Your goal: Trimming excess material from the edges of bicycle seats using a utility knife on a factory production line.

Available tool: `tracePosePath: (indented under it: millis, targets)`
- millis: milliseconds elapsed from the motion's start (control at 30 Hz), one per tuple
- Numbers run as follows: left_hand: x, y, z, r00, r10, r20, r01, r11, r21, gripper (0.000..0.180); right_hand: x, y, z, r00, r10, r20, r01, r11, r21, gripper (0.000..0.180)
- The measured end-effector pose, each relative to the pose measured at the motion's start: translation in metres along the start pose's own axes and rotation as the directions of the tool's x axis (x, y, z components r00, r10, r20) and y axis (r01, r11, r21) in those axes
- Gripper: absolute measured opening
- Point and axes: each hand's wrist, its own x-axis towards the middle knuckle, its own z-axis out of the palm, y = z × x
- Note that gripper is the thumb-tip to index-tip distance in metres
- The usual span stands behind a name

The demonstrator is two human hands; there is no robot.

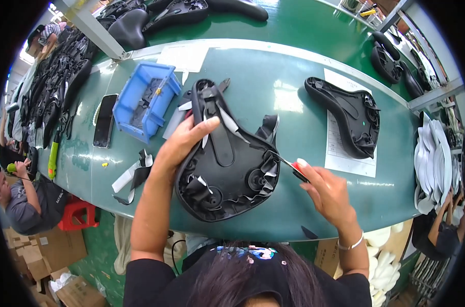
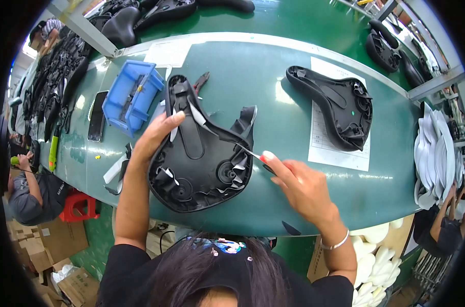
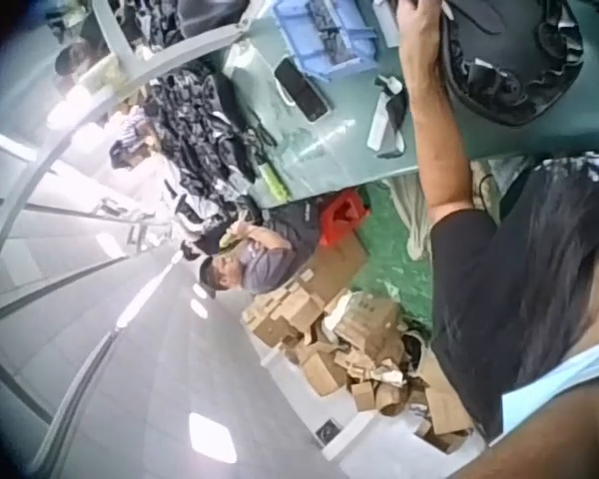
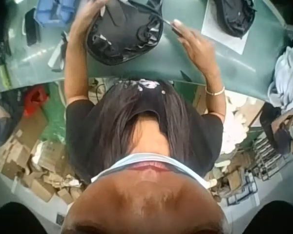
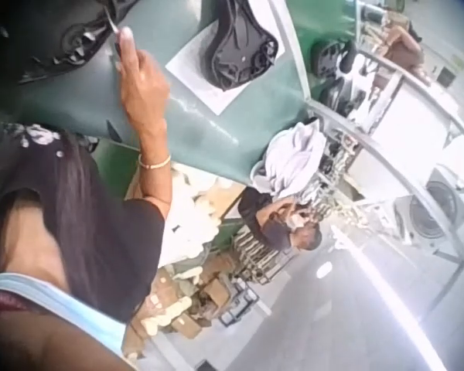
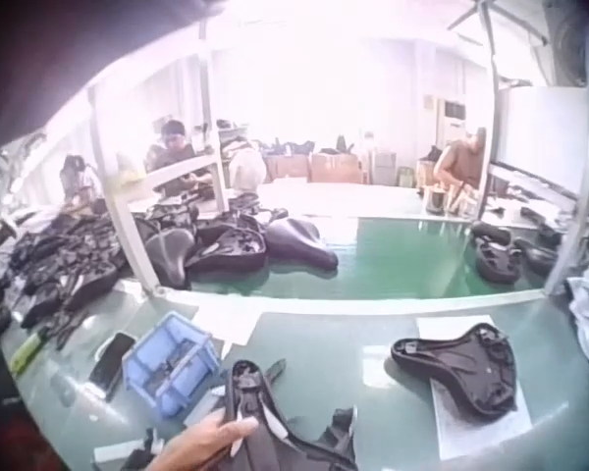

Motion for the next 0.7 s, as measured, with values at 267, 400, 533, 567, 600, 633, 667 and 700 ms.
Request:
tracePosePath:
  millis: [267, 400, 533, 567, 600, 633, 667, 700]
  targets:
    - [0.010, 0.019, 0.017, 0.999, -0.032, 0.007, 0.030, 0.985, 0.172, 0.038, -0.014, -0.004, 0.007, 0.949, 0.152, 0.278, -0.060, 0.948, -0.313, 0.064]
    - [-0.023, 0.000, 0.027, 0.970, 0.068, -0.232, -0.056, 0.997, 0.056, 0.033, -0.042, -0.045, 0.047, 0.931, 0.350, 0.106, -0.354, 0.935, 0.015, 0.066]
    - [-0.050, -0.031, 0.023, 0.883, 0.188, -0.429, -0.164, 0.982, 0.094, 0.033, -0.069, -0.081, 0.051, 0.886, 0.454, 0.096, -0.461, 0.885, 0.066, 0.067]
    - [-0.060, -0.031, 0.024, 0.885, 0.177, -0.430, -0.160, 0.984, 0.075, 0.034, -0.072, -0.083, 0.046, 0.864, 0.483, 0.146, -0.495, 0.867, 0.063, 0.065]
    - [-0.066, -0.035, 0.026, 0.881, 0.181, -0.437, -0.166, 0.984, 0.072, 0.034, -0.073, -0.078, 0.043, 0.868, 0.474, 0.148, -0.487, 0.871, 0.062, 0.065]
    - [-0.069, -0.040, 0.028, 0.861, 0.215, -0.460, -0.212, 0.976, 0.059, 0.035, -0.072, -0.066, 0.041, 0.895, 0.439, 0.082, -0.447, 0.879, 0.166, 0.064]
    - [-0.072, -0.043, 0.031, 0.839, 0.249, -0.484, -0.258, 0.965, 0.049, 0.035, -0.068, -0.056, 0.041, 0.913, 0.407, 0.013, -0.395, 0.879, 0.268, 0.063]
    - [-0.074, -0.045, 0.035, 0.850, 0.233, -0.472, -0.247, 0.969, 0.033, 0.035, -0.062, -0.055, 0.038, 0.798, 0.601, -0.033, -0.558, 0.759, 0.336, 0.062]
